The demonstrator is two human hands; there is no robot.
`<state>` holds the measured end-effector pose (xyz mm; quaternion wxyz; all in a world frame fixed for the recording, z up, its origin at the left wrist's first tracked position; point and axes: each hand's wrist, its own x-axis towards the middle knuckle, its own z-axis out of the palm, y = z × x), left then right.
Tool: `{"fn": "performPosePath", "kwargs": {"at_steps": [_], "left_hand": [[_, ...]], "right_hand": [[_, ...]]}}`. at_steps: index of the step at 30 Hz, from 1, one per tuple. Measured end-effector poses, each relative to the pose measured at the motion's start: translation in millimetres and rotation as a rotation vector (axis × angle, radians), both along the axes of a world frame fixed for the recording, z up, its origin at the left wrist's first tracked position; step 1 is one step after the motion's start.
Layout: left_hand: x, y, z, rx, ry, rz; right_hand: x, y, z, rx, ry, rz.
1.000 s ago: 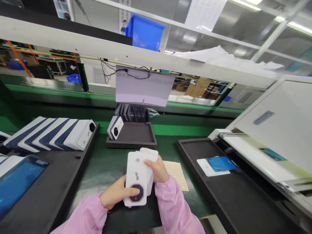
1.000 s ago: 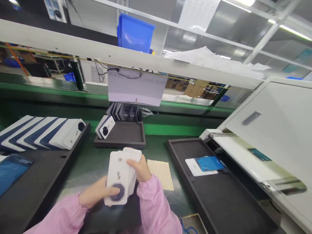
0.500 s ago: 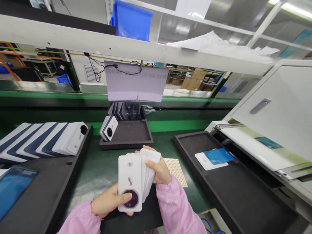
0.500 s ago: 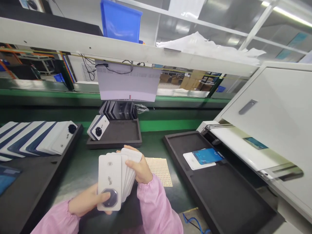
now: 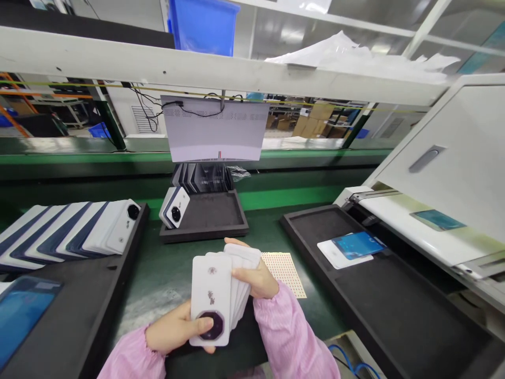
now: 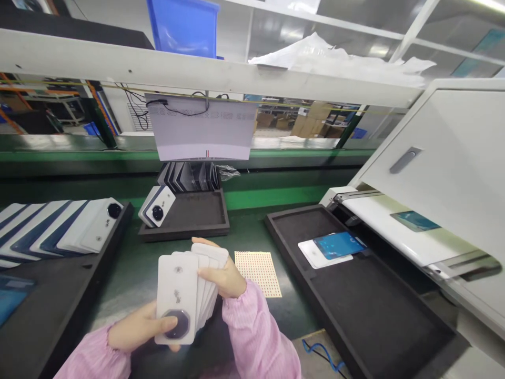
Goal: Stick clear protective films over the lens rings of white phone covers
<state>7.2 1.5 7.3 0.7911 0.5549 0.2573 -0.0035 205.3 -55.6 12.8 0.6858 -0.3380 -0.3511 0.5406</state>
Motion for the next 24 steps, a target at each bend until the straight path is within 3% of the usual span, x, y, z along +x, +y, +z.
{"fn": "performPosePath", "kwargs": {"at_steps": [6, 11, 13, 20, 24], "left_hand": [[0.1, 0.6, -2.3, -0.008, -0.019, 0.041], [0.4, -0.5, -0.8, -0.115, -0.077, 0.001], [1.0, -0.8, -0.4, -0.125, -0.091, -0.016], [2.2, -0.8, -8.8, -0.098, -0.103, 0.085], [1.4, -0.2, -6.0, -0.126, -0.13, 0.098]], "right_hand": [[0.3, 6.1, 0.6, -0.032, 0.032, -0.11], [2.9, 0.5, 8.9, -0.003, 0.11, 0.076], [2.7, 0.1, 9.9, 0.018, 0.119, 0.085], [0.2, 6.6, 4.3, -0.034, 0.068, -0.177], [3.1, 0.9, 8.1, 0.004, 0.11, -0.037]]}}
